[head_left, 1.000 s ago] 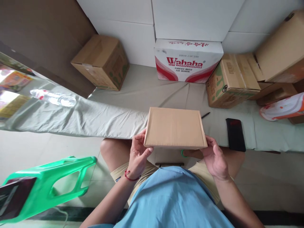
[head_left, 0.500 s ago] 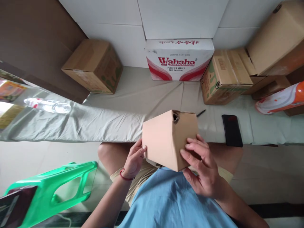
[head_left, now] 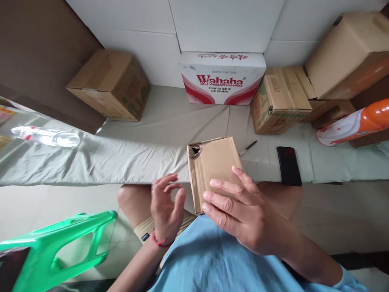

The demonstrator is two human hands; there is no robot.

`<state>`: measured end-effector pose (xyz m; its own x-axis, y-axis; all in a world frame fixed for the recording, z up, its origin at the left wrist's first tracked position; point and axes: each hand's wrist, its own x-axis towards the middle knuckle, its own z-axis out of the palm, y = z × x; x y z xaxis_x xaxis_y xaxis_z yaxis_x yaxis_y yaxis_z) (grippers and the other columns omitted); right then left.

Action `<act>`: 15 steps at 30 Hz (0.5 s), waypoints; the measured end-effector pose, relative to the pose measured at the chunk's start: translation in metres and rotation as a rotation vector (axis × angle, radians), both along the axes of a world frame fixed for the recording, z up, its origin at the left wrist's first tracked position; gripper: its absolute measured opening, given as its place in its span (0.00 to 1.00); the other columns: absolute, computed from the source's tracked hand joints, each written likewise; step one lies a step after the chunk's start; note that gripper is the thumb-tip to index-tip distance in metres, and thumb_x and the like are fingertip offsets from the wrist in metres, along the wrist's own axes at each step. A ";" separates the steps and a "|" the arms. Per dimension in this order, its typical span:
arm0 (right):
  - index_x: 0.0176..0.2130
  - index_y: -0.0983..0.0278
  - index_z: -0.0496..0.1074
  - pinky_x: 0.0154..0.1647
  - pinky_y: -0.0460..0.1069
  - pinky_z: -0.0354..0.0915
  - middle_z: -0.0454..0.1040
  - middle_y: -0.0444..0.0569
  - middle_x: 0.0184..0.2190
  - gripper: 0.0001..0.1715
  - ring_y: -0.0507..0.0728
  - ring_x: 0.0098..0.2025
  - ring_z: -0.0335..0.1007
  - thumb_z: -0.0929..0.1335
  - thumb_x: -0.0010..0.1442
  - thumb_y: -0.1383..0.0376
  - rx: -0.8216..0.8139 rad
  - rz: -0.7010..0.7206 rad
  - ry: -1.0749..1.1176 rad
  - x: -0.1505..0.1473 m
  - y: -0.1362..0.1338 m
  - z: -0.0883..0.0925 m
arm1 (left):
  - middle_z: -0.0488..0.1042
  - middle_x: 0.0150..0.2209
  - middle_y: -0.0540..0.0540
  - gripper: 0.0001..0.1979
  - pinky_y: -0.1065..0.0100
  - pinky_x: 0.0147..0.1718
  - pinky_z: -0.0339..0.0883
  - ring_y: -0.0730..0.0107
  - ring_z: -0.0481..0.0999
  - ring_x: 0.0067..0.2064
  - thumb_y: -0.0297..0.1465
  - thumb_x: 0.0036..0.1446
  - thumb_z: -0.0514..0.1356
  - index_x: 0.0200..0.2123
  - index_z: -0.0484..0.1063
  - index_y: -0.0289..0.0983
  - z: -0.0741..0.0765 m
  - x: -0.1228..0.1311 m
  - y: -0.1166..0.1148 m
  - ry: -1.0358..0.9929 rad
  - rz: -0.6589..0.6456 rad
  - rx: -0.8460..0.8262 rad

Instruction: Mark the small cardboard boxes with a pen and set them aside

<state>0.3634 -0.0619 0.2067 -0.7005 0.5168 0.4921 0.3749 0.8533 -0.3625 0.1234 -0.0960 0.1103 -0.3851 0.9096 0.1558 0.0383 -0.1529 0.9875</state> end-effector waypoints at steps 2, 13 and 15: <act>0.58 0.60 0.79 0.82 0.69 0.54 0.82 0.50 0.61 0.18 0.62 0.72 0.70 0.69 0.72 0.70 -0.032 0.024 0.047 0.004 -0.004 0.001 | 0.74 0.60 0.43 0.25 0.48 0.66 0.70 0.47 0.75 0.62 0.44 0.63 0.70 0.62 0.79 0.49 0.022 0.001 -0.003 0.274 0.055 0.372; 0.56 0.60 0.83 0.50 0.60 0.77 0.79 0.59 0.51 0.21 0.65 0.48 0.80 0.65 0.71 0.63 -0.272 -0.810 -0.046 0.082 0.089 -0.078 | 0.81 0.63 0.47 0.35 0.52 0.72 0.62 0.52 0.82 0.64 0.28 0.67 0.65 0.75 0.66 0.49 0.050 0.016 0.022 0.848 -0.572 0.514; 0.68 0.61 0.75 0.47 0.57 0.74 0.78 0.62 0.54 0.31 0.65 0.47 0.80 0.63 0.70 0.67 -0.387 -0.858 -0.536 0.091 0.120 -0.103 | 0.83 0.61 0.46 0.32 0.56 0.74 0.60 0.55 0.82 0.63 0.29 0.68 0.64 0.73 0.68 0.44 0.051 0.017 0.022 0.871 -0.531 0.557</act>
<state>0.4545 0.0583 0.1036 -0.1067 0.9917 -0.0721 0.9824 0.0940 -0.1616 0.1406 -0.0738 0.1611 0.4583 0.6470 0.6094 0.4721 -0.7581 0.4499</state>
